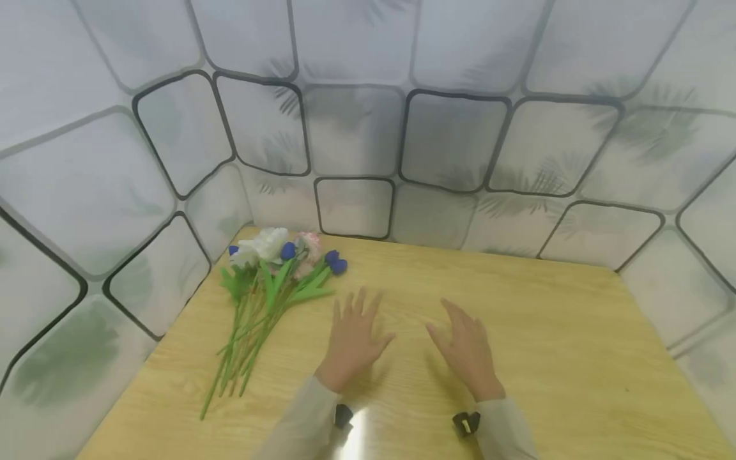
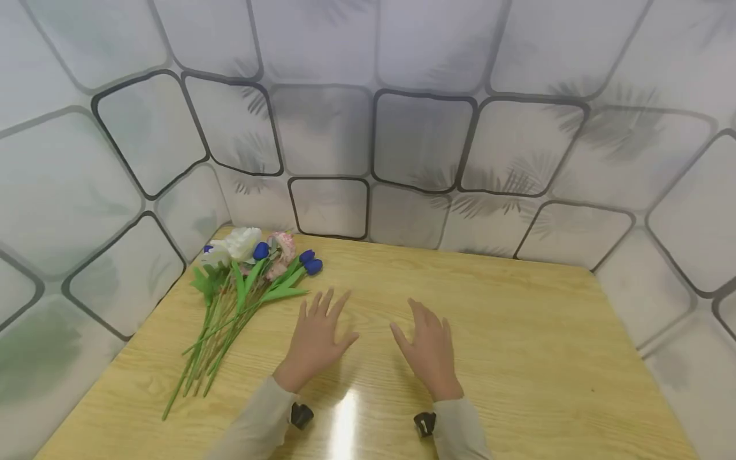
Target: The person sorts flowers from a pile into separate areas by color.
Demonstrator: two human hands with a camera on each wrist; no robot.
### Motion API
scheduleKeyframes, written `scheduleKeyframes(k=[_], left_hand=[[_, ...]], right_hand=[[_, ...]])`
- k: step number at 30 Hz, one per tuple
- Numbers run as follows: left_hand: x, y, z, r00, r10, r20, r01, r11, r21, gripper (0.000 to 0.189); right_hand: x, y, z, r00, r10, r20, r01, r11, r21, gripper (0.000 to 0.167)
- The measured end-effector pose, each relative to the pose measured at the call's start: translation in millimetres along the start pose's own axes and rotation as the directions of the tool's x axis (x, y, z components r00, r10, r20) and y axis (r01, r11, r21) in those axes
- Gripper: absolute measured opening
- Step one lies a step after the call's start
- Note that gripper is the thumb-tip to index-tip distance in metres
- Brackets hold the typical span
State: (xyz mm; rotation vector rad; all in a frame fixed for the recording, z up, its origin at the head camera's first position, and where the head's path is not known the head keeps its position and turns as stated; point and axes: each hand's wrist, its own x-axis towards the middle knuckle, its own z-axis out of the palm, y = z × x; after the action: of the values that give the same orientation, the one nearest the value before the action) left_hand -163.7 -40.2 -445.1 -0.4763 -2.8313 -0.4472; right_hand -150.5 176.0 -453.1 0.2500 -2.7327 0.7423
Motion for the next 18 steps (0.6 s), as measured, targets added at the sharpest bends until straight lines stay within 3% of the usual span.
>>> scheduleKeyframes(k=[5, 8, 14, 18], left_hand=[[-7.8, -14.4, -5.1, 0.992, 0.033, -0.123, -0.031, 0.999, 0.016, 0.067], [-13.2, -26.7, -8.8, 0.985, 0.011, -0.169, -0.011, 1.000, -0.003, 0.062], [-25.8, -51.3, -24.9, 0.984, -0.116, -0.134, 0.113, 0.993, -0.035, 0.049], [-36.2, -69.4, -34.3, 0.974, -0.188, -0.126, 0.181, 0.981, -0.064, 0.043]], right_hand=[[7.4, -10, 4, 1.000, -0.001, 0.013, 0.000, 0.998, 0.069, 0.049], [13.4, -20, 7, 1.000, -0.015, 0.019, 0.013, 0.995, 0.097, 0.041], [26.3, -37, 20, 0.997, -0.007, 0.080, -0.006, 0.986, 0.169, 0.028], [33.1, -52, 29, 0.990, 0.004, 0.141, -0.044, 0.957, 0.286, 0.023]])
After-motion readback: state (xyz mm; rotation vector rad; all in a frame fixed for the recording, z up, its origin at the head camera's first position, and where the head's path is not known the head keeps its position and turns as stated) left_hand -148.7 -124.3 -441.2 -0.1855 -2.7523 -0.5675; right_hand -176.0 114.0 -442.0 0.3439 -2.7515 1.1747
